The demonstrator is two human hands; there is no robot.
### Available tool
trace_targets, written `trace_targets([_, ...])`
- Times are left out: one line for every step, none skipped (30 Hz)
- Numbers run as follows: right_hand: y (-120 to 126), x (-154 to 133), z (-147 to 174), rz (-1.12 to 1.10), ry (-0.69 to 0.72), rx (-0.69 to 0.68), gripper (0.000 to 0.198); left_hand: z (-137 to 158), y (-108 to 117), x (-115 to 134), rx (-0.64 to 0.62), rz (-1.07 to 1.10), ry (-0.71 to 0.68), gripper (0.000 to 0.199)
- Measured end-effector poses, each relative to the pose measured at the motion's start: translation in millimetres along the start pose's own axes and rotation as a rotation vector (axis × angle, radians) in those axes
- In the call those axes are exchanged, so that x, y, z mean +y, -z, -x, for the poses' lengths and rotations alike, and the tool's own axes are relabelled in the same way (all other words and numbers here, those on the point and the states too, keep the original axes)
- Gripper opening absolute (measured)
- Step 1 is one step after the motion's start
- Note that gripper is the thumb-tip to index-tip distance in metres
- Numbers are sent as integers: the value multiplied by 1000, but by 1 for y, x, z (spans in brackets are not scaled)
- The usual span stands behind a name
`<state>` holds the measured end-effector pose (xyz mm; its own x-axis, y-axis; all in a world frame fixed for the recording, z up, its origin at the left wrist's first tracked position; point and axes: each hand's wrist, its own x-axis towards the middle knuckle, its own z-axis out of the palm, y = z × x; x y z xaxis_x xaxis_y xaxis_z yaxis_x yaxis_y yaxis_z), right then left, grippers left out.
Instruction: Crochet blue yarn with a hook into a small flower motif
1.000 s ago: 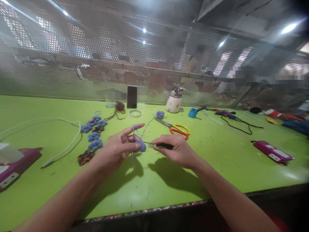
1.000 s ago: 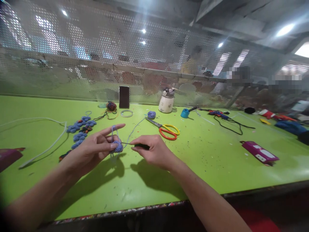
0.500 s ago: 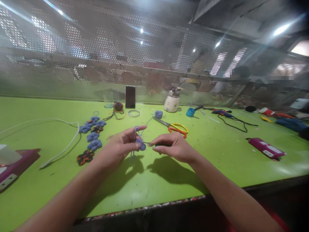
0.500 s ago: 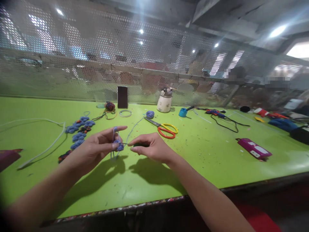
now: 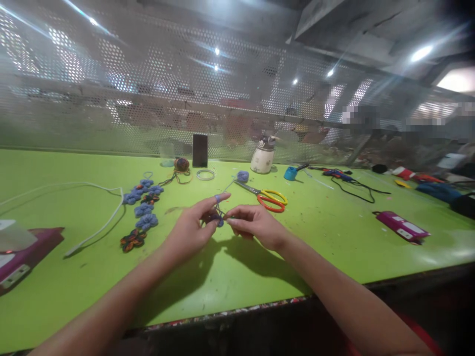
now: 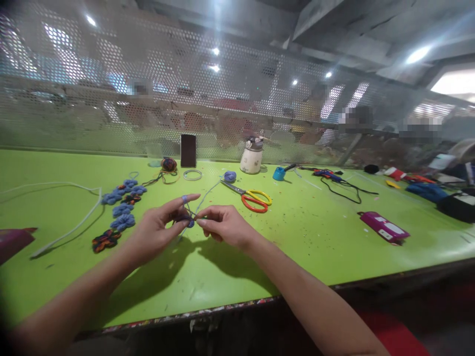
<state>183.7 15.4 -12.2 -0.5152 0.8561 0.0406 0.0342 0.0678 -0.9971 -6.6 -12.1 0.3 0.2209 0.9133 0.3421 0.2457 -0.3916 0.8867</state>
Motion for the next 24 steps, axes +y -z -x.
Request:
trace_targets([-4, 2, -1, -45, 4, 10, 33, 1, -1, 0, 36, -70, -56, 45])
trace_targets([-8, 3, -1, -83, 12, 27, 35, 1, -3, 0, 70, -122, -103, 42])
trace_targets([-11, 5, -1, -111, 25, 45, 36, 2, -4, 0, 94, -145, -127, 41])
trace_targets([-15, 6, -2, -134, 43, 66, 37, 2, -5, 0, 109, -129, -123, 42])
trace_targets([-18, 8, -2, -160, 68, 91, 37, 2, -5, 0, 112, -70, -89, 46])
trace_targets([-21, 8, -1, -169, 99, 115, 37, 2, -5, 0, 108, 31, -34, 50])
trace_targets([-23, 9, -1, -164, 131, 140, 36, 2, -5, 1, 101, 161, 31, 55])
trace_targets([-25, 9, 0, -145, 159, 162, 36, 2, -4, 2, 95, 300, 95, 58])
trace_targets([-25, 9, 0, -114, 182, 177, 36, 2, -3, 3, 91, 429, 151, 60])
trace_targets([-26, 8, 1, -79, 199, 192, 36, 2, -2, 4, 92, 532, 195, 59])
trace_targets([-26, 9, 2, -42, 210, 200, 35, 2, -1, 4, 94, 599, 230, 57])
trace_targets([-25, 9, 3, -4, 221, 199, 34, 2, -1, 5, 86, 642, 257, 56])
trace_targets([-24, 10, 3, 25, 246, 210, 32, 2, 0, 4, 77, 664, 282, 55])
trace_targets([-23, 12, 3, 56, 280, 218, 29, 2, 0, 3, 70, 691, 303, 53])
trace_targets([-22, 13, 3, 98, 320, 222, 27, 2, 0, 2, 70, 724, 307, 52])
trace_targets([-20, 14, 2, 144, 357, 237, 23, 2, 0, 0, 52, 755, 309, 51])
trace_targets([-19, 14, 2, 191, 396, 242, 21, 1, 0, -2, 37, 788, 303, 51])
trace_targets([-17, 14, 2, 235, 432, 253, 18, 0, 0, -4, 20, 820, 301, 51])
trace_targets([-16, 13, 2, 283, 461, 262, 16, 0, 1, -6, 10, 838, 295, 51])
trace_targets([-15, 11, 3, 329, 484, 270, 14, 0, 1, -7, 9, 852, 289, 50])
trace_targets([-15, 10, 4, 373, 505, 276, 11, 0, 1, -7, 14, 861, 286, 49])
trace_targets([-14, 8, 5, 411, 523, 280, 10, 1, 1, -7, 25, 866, 287, 48])
trace_targets([-14, 6, 6, 443, 536, 283, 9, 2, 1, -7, 35, 870, 291, 47])
trace_targets([-14, 5, 7, 466, 548, 283, 8, 2, 2, -6, 41, 875, 297, 47])
